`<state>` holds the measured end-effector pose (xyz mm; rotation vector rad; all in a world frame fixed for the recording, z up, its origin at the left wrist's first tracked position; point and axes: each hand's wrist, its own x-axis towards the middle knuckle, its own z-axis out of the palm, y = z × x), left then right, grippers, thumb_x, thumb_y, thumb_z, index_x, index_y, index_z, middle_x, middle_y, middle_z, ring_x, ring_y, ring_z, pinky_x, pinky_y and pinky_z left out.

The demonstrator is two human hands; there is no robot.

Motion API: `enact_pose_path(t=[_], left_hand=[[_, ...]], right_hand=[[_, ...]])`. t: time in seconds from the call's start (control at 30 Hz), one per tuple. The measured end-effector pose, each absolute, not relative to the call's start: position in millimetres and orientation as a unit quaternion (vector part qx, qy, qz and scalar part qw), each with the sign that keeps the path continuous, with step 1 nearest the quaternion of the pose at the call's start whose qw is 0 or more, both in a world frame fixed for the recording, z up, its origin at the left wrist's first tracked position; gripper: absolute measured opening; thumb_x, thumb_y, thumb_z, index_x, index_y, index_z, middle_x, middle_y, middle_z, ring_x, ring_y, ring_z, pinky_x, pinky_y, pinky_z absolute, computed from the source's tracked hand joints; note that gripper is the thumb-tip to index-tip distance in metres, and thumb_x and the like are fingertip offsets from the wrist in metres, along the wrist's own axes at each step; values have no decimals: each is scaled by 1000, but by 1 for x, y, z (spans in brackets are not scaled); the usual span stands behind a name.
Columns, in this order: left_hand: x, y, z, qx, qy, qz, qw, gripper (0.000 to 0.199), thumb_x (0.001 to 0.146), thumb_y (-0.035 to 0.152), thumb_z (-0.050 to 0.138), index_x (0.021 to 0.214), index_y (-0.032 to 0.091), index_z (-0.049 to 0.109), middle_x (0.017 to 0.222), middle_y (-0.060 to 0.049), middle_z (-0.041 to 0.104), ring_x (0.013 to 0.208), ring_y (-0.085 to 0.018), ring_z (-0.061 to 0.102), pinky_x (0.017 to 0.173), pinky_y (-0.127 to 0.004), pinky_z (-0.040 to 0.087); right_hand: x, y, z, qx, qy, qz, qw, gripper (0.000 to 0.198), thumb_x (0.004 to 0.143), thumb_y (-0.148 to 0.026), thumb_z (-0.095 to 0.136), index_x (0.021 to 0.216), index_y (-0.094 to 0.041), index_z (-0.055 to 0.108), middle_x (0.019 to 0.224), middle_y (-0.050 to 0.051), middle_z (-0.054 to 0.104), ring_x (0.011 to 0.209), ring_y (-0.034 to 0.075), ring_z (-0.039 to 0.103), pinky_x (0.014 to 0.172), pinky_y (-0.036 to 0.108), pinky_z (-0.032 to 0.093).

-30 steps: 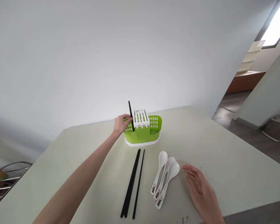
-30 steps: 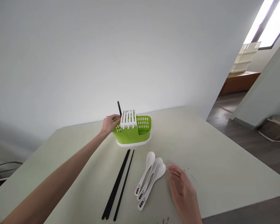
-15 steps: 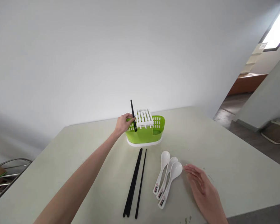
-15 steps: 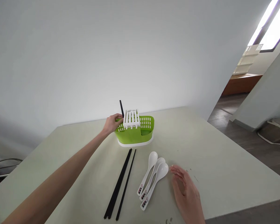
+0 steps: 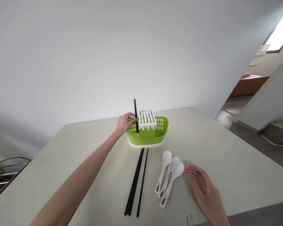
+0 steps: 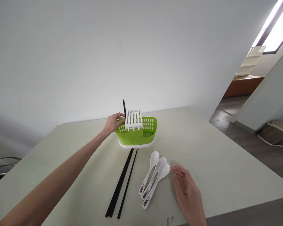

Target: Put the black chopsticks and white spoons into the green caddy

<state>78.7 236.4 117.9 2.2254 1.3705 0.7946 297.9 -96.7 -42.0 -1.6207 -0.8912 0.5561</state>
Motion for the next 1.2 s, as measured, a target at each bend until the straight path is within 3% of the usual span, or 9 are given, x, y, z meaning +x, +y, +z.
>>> enact_pose_path(t=[0.13,0.3,0.43,0.5,0.63,0.8,1.03,1.2], left_hand=[[77,237,120,782,501,280,243,35,83,51,78,105,24,73,101,-6,83,89,-25,77,77,-34,59],[68,227,129,769,469,338,273,42,82,53,80,107,21,70,111,-8,81,102,-24,75,86,-34,60],[45,207,133,706,481,480,198,36,96,54,63,109,21,66,118,-9,76,104,-20,71,91,-32,56],[29,191,124,671,507,517,158,36,100,54,55,108,21,64,111,-8,75,98,-19,68,87,-31,55],[3,147,88,738,513,395,193,35,100,55,52,95,22,62,82,-2,67,72,-17,59,68,-29,49],[4,86,46,834,461,203,227,29,99,51,52,95,24,63,77,0,62,65,-18,56,60,-32,44],[17,50,17,863,438,206,147,24,100,46,56,90,24,55,94,-5,68,89,-26,65,86,-44,51],[8,44,11,859,447,221,115,30,102,51,55,89,24,56,93,-5,67,90,-26,63,85,-44,50]], right_hand=[[299,-97,-43,-690,-384,239,565,41,96,-53,60,128,-26,62,129,10,73,118,26,71,97,37,59],[299,-98,-42,-697,-385,232,559,42,94,-54,61,125,-26,64,127,9,74,116,27,72,95,37,60],[300,-98,-41,-699,-388,233,553,42,94,-54,62,126,-26,64,127,9,74,116,26,72,97,38,59],[300,-98,-40,-700,-388,234,552,42,95,-54,61,126,-26,64,128,9,74,117,26,71,98,38,59],[299,-98,-38,-702,-384,227,556,42,94,-53,63,125,-26,64,127,9,75,117,26,71,100,40,58],[299,-98,-37,-704,-386,222,553,41,96,-53,61,127,-25,64,128,9,74,118,26,70,102,41,57],[300,-99,-36,-702,-398,213,551,42,96,-53,61,127,-25,64,127,10,74,118,27,70,102,42,58],[301,-101,-36,-703,-402,215,545,41,96,-52,61,128,-25,63,129,10,73,120,27,70,104,43,56]])
